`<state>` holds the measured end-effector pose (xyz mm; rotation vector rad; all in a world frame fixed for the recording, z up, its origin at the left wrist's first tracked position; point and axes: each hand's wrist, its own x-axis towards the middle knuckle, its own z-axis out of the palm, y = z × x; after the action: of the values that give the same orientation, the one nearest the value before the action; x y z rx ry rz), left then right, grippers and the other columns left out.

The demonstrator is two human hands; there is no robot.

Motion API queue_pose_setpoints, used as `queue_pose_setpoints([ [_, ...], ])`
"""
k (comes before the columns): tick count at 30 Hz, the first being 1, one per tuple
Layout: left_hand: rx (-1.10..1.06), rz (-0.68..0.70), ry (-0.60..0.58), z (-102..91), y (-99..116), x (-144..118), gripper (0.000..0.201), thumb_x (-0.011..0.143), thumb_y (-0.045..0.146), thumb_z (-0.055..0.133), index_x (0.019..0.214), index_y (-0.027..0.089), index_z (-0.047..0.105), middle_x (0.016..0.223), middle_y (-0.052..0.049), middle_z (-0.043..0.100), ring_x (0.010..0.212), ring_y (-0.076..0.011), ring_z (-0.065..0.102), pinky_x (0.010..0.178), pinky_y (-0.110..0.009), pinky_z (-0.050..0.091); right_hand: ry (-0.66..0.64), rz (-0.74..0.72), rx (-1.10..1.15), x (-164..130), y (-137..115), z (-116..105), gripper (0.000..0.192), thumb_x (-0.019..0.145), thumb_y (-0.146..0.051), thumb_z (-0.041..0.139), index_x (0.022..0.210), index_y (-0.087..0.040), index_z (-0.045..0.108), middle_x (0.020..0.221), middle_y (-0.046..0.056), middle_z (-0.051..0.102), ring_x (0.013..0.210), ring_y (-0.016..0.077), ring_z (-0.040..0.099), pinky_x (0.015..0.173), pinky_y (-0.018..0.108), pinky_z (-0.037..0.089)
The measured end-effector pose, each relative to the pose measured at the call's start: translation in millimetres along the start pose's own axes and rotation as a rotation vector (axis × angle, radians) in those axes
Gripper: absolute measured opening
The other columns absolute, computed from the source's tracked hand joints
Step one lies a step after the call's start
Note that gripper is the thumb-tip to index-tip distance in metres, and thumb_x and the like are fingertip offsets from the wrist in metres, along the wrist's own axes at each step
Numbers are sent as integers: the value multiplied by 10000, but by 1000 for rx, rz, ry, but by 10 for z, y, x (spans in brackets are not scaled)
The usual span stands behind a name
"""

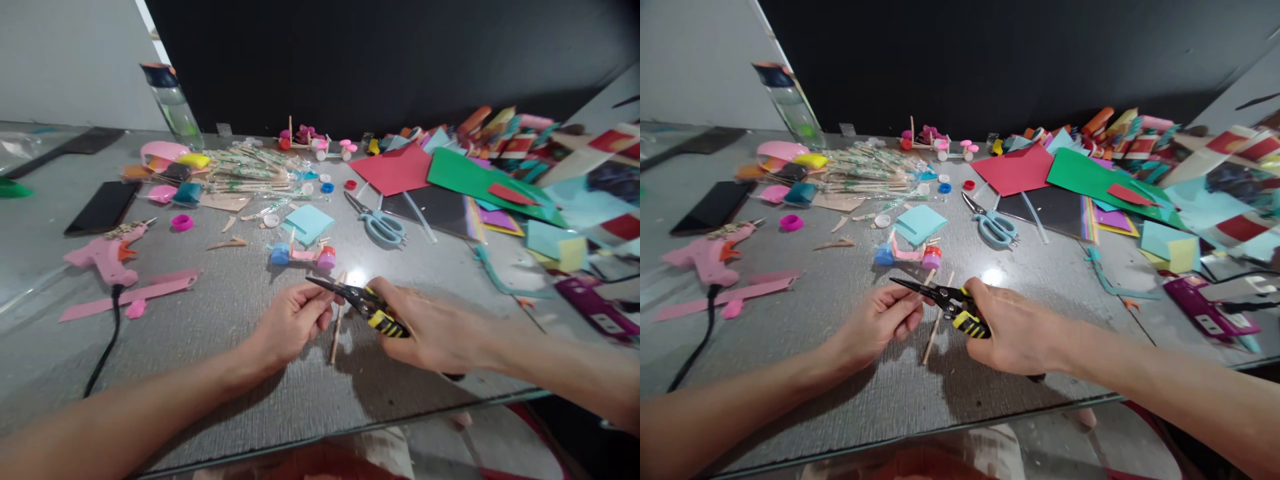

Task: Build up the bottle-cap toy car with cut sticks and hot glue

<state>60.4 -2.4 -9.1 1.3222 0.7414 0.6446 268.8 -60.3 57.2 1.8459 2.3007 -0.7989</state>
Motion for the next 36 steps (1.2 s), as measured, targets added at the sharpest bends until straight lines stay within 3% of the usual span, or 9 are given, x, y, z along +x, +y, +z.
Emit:
queue_pose_setpoints([
  [10, -40, 43, 6, -13, -7, -7, 271, 959, 320, 525, 731, 175, 554, 551, 46, 498, 440, -59, 358, 432, -206, 235, 20, -24, 7, 48, -36, -31, 255, 794, -292, 525, 994, -199, 396, 761, 31, 552, 628, 185, 482, 572, 304, 305],
  [17, -25, 84, 3, -15, 15, -5, 241, 958, 327, 518, 803, 167, 611, 552, 49, 482, 462, -71, 356, 449, -215, 241, 22, -39, -11, 45, -31, -21, 288, 779, -298, 513, 1018, -190, 394, 766, 39, 554, 629, 185, 481, 575, 299, 303],
  [23, -6, 38, 26, 11, -13, -20, 279, 925, 360, 538, 721, 172, 571, 547, 44, 472, 461, -71, 335, 445, -221, 216, 91, -48, -114, 56, 5, 35, 328, 727, -305, 531, 1006, -174, 419, 725, 46, 540, 623, 192, 459, 567, 302, 273],
  [27, 6, -5, 21, 6, -20, -7, 248, 905, 369, 541, 815, 160, 638, 537, 49, 470, 447, -76, 331, 437, -222, 219, 106, -62, -112, 61, 43, 81, 336, 729, -289, 530, 1022, -163, 425, 724, 52, 550, 630, 199, 476, 571, 304, 283],
  [36, 77, -1, -2, -22, -39, -11, 320, 923, 402, 528, 711, 171, 589, 544, 34, 473, 466, -84, 361, 459, -235, 241, 92, -70, -20, 38, 29, 64, 295, 765, -268, 541, 1024, -175, 432, 855, 95, 619, 710, 223, 553, 626, 329, 363],
])
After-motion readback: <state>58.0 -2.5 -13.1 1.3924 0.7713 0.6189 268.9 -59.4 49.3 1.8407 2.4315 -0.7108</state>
